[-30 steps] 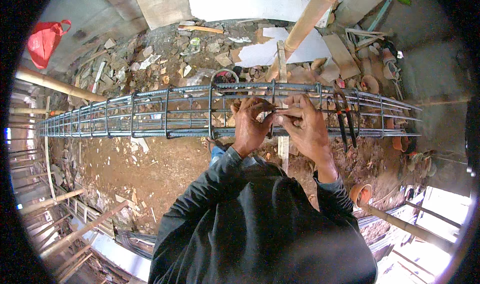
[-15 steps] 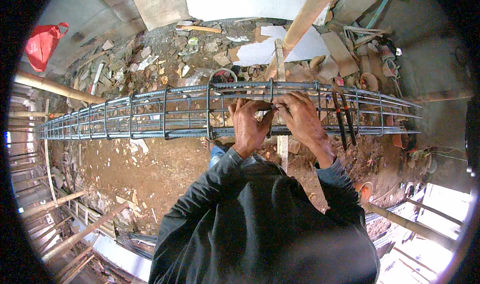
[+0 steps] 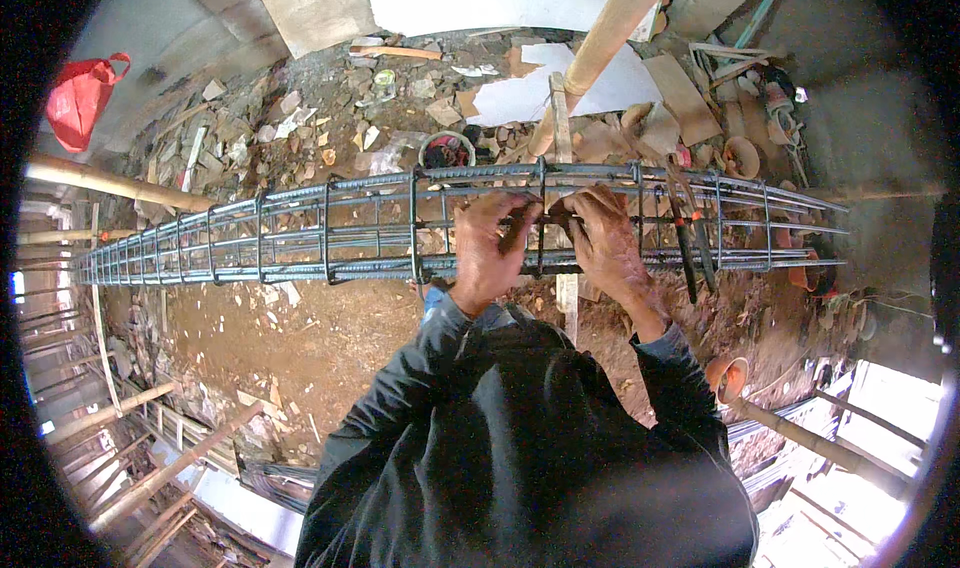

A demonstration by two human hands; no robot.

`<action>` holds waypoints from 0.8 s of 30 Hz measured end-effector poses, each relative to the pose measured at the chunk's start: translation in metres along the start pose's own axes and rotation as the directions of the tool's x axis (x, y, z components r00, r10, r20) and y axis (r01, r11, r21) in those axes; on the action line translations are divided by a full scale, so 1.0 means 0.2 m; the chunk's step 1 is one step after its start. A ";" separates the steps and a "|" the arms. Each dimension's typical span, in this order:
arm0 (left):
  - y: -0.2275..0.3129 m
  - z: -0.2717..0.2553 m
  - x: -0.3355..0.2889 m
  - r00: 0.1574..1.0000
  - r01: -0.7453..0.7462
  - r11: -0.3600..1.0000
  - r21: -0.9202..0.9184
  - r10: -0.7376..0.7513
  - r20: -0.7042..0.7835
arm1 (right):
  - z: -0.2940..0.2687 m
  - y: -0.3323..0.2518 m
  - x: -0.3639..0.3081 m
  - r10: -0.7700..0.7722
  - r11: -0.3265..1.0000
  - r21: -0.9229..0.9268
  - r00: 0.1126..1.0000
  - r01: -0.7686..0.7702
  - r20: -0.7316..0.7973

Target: The person assembles a rebar cage by tying intersecting steel bars with wire using pliers. They repeatedly wrap wire around bar intersections and twist it to secure the structure.

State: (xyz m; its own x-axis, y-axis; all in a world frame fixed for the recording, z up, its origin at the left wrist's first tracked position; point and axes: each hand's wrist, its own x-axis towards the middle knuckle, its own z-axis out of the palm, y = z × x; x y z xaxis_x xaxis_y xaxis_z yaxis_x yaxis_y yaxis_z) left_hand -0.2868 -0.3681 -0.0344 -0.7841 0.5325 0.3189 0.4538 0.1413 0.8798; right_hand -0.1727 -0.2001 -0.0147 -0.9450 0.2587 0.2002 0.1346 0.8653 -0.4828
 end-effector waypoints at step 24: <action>-0.14 0.14 0.61 0.578 -0.497 0.868 0.001 0.331 0.746 | 0.13 -0.12 -0.06 -0.200 0.884 -0.452 0.972 0.123 -0.127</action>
State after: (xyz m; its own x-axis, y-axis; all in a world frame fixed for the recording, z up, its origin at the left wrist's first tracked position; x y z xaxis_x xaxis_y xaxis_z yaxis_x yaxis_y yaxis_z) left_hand -0.3833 -0.2830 -0.0300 0.0125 0.9771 0.2125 0.7838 -0.1415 0.6047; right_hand -0.1716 -0.2345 -0.0276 -0.9071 0.1329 0.3993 0.1378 0.9903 -0.0166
